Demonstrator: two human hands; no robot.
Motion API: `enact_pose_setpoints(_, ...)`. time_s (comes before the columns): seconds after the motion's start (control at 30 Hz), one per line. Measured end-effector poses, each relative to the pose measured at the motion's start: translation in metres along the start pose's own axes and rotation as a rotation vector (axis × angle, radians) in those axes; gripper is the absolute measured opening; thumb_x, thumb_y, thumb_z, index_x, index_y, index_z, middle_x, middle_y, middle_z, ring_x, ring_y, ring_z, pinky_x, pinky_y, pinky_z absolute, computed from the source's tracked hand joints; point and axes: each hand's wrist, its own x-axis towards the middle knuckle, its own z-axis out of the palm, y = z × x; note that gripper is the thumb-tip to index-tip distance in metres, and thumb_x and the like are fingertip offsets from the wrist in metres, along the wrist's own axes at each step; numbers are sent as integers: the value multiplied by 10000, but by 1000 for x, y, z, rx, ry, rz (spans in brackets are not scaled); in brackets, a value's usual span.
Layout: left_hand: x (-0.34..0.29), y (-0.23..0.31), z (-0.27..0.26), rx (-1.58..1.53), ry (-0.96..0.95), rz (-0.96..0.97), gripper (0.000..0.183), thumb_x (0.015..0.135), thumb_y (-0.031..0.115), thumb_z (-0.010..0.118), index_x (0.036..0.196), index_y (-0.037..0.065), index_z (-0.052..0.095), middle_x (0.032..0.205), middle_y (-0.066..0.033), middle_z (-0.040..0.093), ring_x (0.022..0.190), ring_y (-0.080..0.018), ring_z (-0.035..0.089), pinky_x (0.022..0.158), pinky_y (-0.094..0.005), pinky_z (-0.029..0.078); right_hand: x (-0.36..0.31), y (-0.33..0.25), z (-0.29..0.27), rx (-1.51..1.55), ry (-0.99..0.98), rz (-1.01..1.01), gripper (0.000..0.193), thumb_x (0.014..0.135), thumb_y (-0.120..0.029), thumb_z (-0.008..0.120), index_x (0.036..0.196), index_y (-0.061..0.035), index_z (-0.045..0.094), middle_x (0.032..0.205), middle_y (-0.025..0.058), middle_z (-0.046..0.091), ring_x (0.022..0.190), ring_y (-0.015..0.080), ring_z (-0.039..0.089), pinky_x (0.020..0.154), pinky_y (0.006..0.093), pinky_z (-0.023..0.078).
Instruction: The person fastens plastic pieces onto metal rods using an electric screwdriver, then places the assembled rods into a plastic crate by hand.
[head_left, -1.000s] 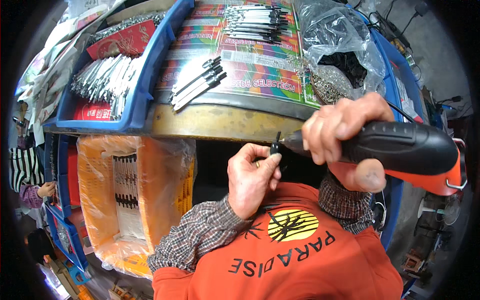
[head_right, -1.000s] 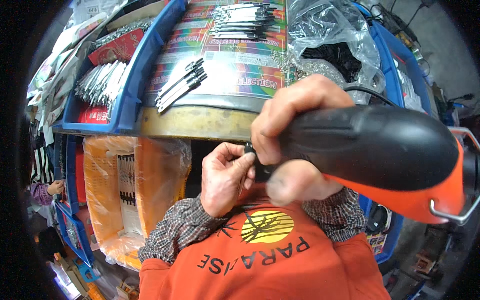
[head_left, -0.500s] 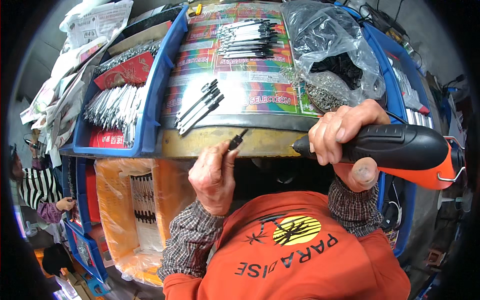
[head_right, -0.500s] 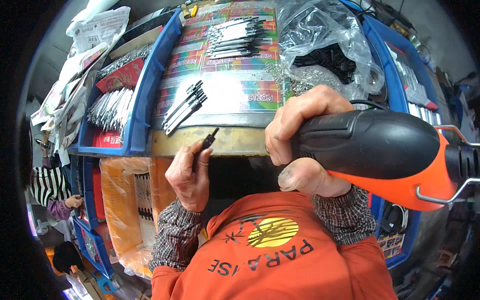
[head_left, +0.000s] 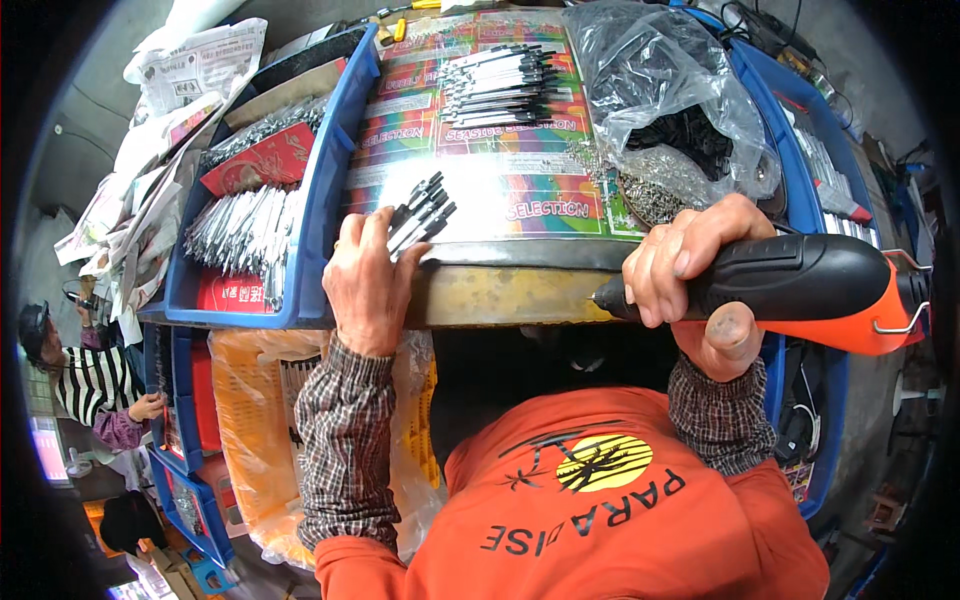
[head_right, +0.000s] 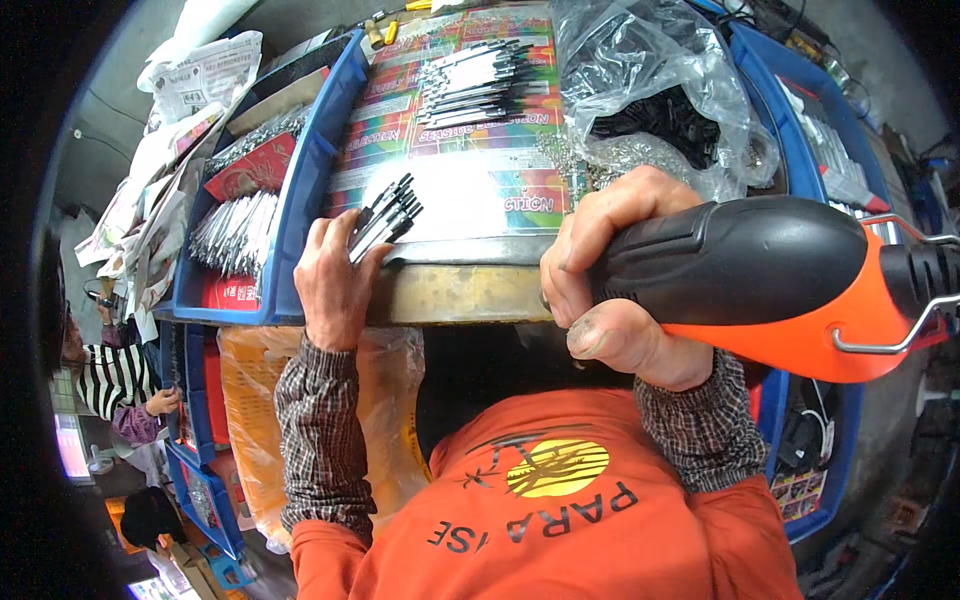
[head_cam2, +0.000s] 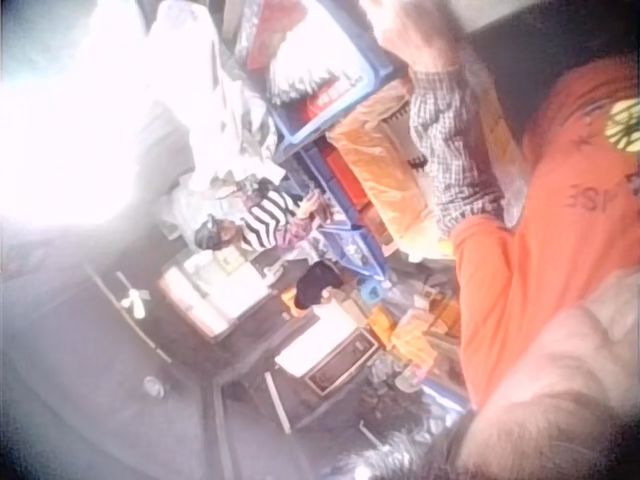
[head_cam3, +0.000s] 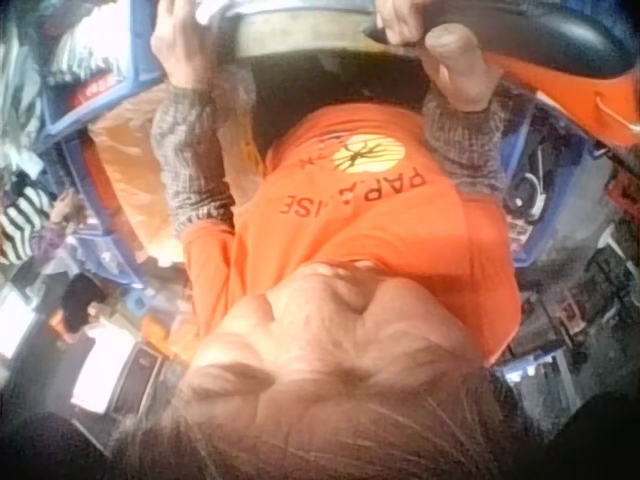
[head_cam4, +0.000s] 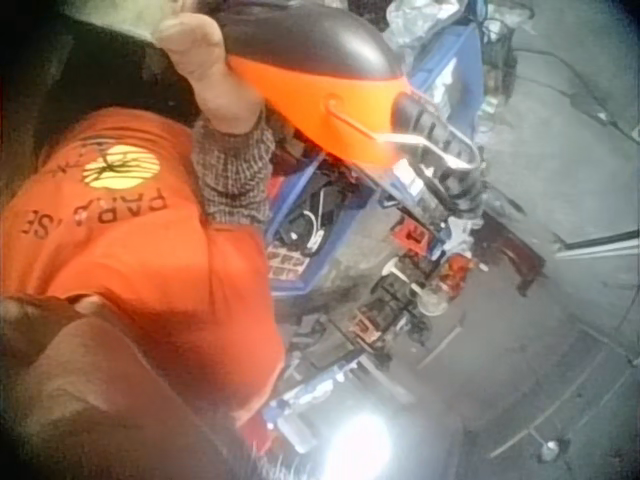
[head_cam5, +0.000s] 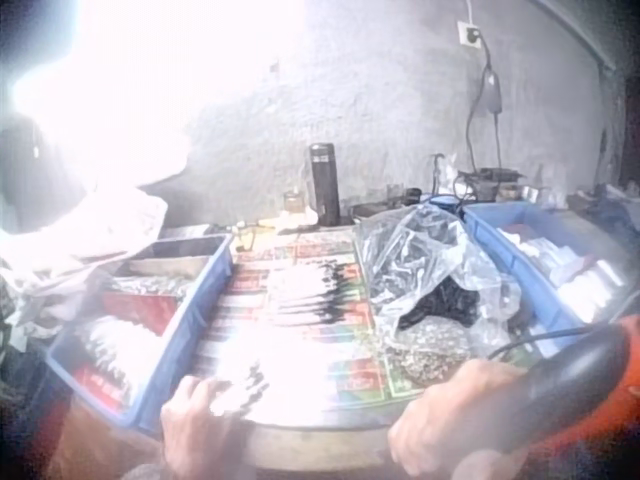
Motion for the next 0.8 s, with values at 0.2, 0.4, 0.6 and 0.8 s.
enact_pose_setpoints(0.2, 21, -4, 2, 82, -194, -15, 440, 628, 169, 737, 1000, 20, 555, 871, -128, 545, 818, -312, 562, 685, -377, 450, -2, 3, -1, 7, 25, 17, 423, 730, -346, 699, 861, -48, 429, 599, 22, 467, 504, 127, 480, 525, 275, 415)
enact_pose_setpoints(0.4, 24, -23, 8, -94, -127, 70, 311, 648, 87, 697, 917, 20, 556, 809, -141, 537, 756, -331, 552, 640, -395, 442, -2, 4, -1, -5, 62, 18, 427, 725, -344, 702, 855, -47, 425, 599, 22, 459, 500, 128, 476, 523, 280, 411)
enact_pose_setpoints(0.6, 26, -28, 12, -87, -113, 93, 179, 668, 27, 631, 835, 38, 569, 747, -124, 545, 749, -326, 551, 644, -401, 436, -3, 5, -4, 1, 61, 56, 423, 719, -335, 704, 852, -48, 424, 598, 24, 457, 497, 129, 473, 520, 280, 409)
enact_pose_setpoints(0.8, 30, -29, 14, 23, -69, 146, 127, 696, 29, 621, 819, 24, 590, 747, -127, 580, 715, -302, 580, 631, -355, 450, -4, 6, -4, -1, 73, 45, 418, 718, -328, 702, 853, -48, 423, 598, 23, 457, 495, 129, 473, 515, 280, 409)
